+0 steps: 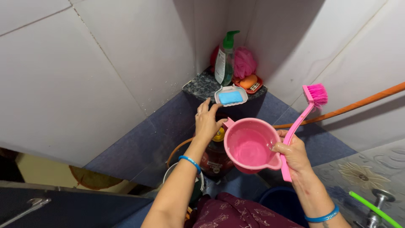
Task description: The person cleans a bathroom shelf and wall by hand using a small brush and water from a pink mug.
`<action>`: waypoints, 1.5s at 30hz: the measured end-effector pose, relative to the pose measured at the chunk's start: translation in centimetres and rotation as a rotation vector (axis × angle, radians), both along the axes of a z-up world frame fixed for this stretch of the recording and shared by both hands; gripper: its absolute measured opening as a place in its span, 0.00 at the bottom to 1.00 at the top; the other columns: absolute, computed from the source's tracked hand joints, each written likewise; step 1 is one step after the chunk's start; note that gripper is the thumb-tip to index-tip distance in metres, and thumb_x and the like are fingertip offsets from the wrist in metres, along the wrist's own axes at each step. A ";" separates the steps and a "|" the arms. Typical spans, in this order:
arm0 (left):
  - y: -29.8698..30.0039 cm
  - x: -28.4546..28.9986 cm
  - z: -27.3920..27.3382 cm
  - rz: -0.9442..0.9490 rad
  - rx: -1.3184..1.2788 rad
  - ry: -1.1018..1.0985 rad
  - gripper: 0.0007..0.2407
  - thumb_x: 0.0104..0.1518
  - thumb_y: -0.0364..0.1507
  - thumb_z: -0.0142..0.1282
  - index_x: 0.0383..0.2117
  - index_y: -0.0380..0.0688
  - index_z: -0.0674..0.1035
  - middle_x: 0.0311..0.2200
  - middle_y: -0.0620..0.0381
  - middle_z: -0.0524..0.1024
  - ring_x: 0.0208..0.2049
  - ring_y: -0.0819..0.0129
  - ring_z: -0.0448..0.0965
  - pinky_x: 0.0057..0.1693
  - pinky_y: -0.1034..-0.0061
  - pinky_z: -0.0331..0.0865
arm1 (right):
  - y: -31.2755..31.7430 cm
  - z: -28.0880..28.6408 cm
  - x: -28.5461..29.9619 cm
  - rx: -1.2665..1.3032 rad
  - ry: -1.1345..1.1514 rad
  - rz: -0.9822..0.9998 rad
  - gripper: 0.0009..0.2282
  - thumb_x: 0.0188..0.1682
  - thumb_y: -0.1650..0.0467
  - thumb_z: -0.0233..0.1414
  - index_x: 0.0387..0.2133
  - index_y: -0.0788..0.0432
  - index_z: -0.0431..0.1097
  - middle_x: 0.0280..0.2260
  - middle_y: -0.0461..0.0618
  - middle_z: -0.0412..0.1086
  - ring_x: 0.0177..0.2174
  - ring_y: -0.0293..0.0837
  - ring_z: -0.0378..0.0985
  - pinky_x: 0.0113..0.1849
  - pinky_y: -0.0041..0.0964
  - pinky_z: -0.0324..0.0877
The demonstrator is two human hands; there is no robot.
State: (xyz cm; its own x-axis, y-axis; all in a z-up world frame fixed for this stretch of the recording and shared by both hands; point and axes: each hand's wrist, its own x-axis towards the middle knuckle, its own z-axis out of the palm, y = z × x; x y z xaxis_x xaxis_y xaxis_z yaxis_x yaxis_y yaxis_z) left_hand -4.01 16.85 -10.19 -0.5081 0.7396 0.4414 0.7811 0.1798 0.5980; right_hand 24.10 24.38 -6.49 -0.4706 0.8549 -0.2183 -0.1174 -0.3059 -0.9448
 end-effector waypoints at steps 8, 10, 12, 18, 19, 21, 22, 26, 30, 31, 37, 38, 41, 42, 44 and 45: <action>2.9 -1.6 -2.8 0.118 0.026 -0.140 0.25 0.44 0.34 0.72 0.50 0.51 0.76 0.57 0.54 0.75 0.64 0.53 0.67 0.63 0.55 0.63 | 0.1 1.0 0.9 0.013 0.007 -0.048 0.20 0.33 0.84 0.53 0.42 0.67 0.68 0.32 0.52 0.73 0.30 0.42 0.78 0.34 0.35 0.76; 3.1 -1.9 -2.0 0.119 -0.008 -0.098 0.23 0.43 0.35 0.73 0.47 0.53 0.77 0.60 0.55 0.74 0.65 0.54 0.67 0.63 0.55 0.63 | 0.2 1.0 0.8 0.017 0.005 -0.058 0.20 0.33 0.84 0.53 0.42 0.67 0.68 0.32 0.53 0.73 0.30 0.42 0.78 0.34 0.35 0.76; 3.5 -2.1 -0.7 0.103 -0.069 -0.074 0.30 0.39 0.36 0.76 0.51 0.49 0.73 0.61 0.47 0.68 0.64 0.47 0.61 0.62 0.50 0.57 | 0.5 1.2 0.8 0.034 0.011 -0.069 0.19 0.35 0.83 0.54 0.43 0.68 0.68 0.32 0.53 0.73 0.30 0.42 0.77 0.34 0.35 0.75; 8.6 -4.8 4.5 0.001 0.247 -0.116 0.44 0.39 0.41 0.76 0.64 0.40 0.63 0.61 0.40 0.67 0.66 0.39 0.62 0.67 0.53 0.58 | 1.8 1.1 -0.5 0.005 0.031 -0.068 0.20 0.33 0.84 0.54 0.43 0.68 0.68 0.31 0.54 0.73 0.29 0.43 0.78 0.34 0.36 0.76; 9.9 -5.2 5.2 -0.003 0.290 -0.138 0.45 0.40 0.42 0.75 0.65 0.39 0.62 0.61 0.38 0.67 0.66 0.40 0.64 0.68 0.55 0.61 | 2.2 1.1 -1.0 0.010 0.019 -0.064 0.20 0.33 0.84 0.54 0.42 0.68 0.68 0.31 0.54 0.73 0.29 0.43 0.78 0.33 0.36 0.76; 11.9 -5.5 6.1 0.047 0.253 -0.182 0.48 0.34 0.44 0.77 0.63 0.35 0.60 0.59 0.33 0.67 0.62 0.39 0.65 0.64 0.55 0.63 | 2.7 1.3 -1.6 0.031 0.008 -0.063 0.19 0.33 0.85 0.53 0.42 0.69 0.68 0.31 0.54 0.73 0.28 0.44 0.78 0.33 0.37 0.75; 13.3 -5.9 6.9 0.070 0.243 -0.200 0.50 0.32 0.44 0.78 0.63 0.32 0.60 0.58 0.31 0.67 0.61 0.38 0.65 0.63 0.55 0.64 | 3.3 1.6 -2.3 0.030 0.019 -0.061 0.19 0.33 0.84 0.53 0.42 0.69 0.68 0.31 0.54 0.73 0.28 0.44 0.78 0.33 0.38 0.76; 16.0 -5.6 7.3 0.204 0.007 -0.262 0.49 0.30 0.45 0.79 0.58 0.32 0.62 0.55 0.32 0.69 0.59 0.39 0.68 0.61 0.56 0.67 | 4.6 2.6 -4.1 0.055 0.068 -0.059 0.18 0.33 0.84 0.53 0.41 0.71 0.69 0.30 0.55 0.73 0.28 0.45 0.78 0.33 0.38 0.76; 17.0 -6.5 6.0 0.282 0.133 -0.280 0.38 0.37 0.37 0.71 0.58 0.39 0.66 0.50 0.36 0.75 0.51 0.37 0.75 0.55 0.53 0.72 | 4.9 2.4 -3.9 0.004 0.096 -0.070 0.19 0.33 0.85 0.54 0.41 0.70 0.68 0.30 0.56 0.73 0.28 0.45 0.78 0.32 0.38 0.75; 17.4 -7.3 6.1 0.292 0.153 -0.303 0.35 0.39 0.36 0.69 0.57 0.39 0.67 0.48 0.36 0.76 0.48 0.37 0.78 0.54 0.53 0.73 | 5.5 2.3 -4.0 0.000 0.121 -0.056 0.19 0.33 0.84 0.54 0.41 0.70 0.68 0.30 0.56 0.73 0.28 0.44 0.77 0.32 0.38 0.75; 13.0 -9.5 8.9 0.321 0.283 -0.360 0.26 0.46 0.31 0.67 0.53 0.40 0.72 0.37 0.37 0.81 0.40 0.41 0.83 0.48 0.56 0.76 | 6.1 -0.8 -4.8 0.013 0.092 -0.031 0.19 0.33 0.85 0.54 0.41 0.72 0.69 0.30 0.56 0.73 0.28 0.43 0.76 0.32 0.37 0.73; 11.8 -9.0 10.4 0.261 0.367 -0.328 0.25 0.46 0.30 0.68 0.52 0.40 0.72 0.37 0.39 0.82 0.40 0.45 0.84 0.47 0.59 0.76 | 6.5 -1.0 -4.9 0.044 0.070 -0.005 0.18 0.33 0.84 0.54 0.40 0.73 0.70 0.29 0.56 0.73 0.27 0.43 0.76 0.31 0.36 0.73; 6.2 -7.4 15.6 0.032 0.567 -0.254 0.24 0.45 0.27 0.69 0.51 0.40 0.74 0.38 0.45 0.84 0.39 0.59 0.87 0.47 0.68 0.78 | 7.6 -1.0 -5.2 0.059 0.039 0.013 0.18 0.33 0.84 0.54 0.41 0.73 0.70 0.28 0.58 0.74 0.26 0.44 0.77 0.31 0.37 0.73; 3.7 -6.9 17.7 -0.085 0.591 -0.241 0.24 0.45 0.25 0.68 0.52 0.39 0.75 0.39 0.49 0.85 0.40 0.64 0.87 0.48 0.71 0.79 | 7.3 -1.1 -5.4 0.039 0.038 0.005 0.18 0.34 0.83 0.54 0.41 0.73 0.70 0.28 0.59 0.74 0.26 0.44 0.77 0.32 0.37 0.74; -0.2 -6.1 22.9 -0.274 0.667 -0.177 0.22 0.50 0.23 0.66 0.54 0.39 0.75 0.43 0.53 0.84 0.45 0.67 0.85 0.53 0.71 0.78 | 6.7 -1.1 -5.5 0.009 0.072 0.003 0.19 0.32 0.84 0.54 0.41 0.72 0.69 0.28 0.56 0.73 0.26 0.44 0.77 0.32 0.37 0.74; -2.0 -5.8 25.8 -0.361 0.673 -0.202 0.22 0.52 0.22 0.65 0.55 0.39 0.73 0.44 0.54 0.82 0.46 0.67 0.84 0.55 0.71 0.78 | 6.2 -0.9 -5.5 -0.007 0.089 0.001 0.19 0.31 0.84 0.55 0.41 0.72 0.69 0.28 0.55 0.73 0.26 0.43 0.77 0.32 0.37 0.74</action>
State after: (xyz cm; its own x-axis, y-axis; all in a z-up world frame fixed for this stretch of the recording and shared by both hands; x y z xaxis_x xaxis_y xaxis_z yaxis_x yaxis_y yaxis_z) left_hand -9.78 14.86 15.62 -0.4054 0.4807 0.7775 0.5871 -0.5151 0.6246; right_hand 18.60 30.62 -7.43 -0.4891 0.8531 -0.1819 -0.2004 -0.3128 -0.9284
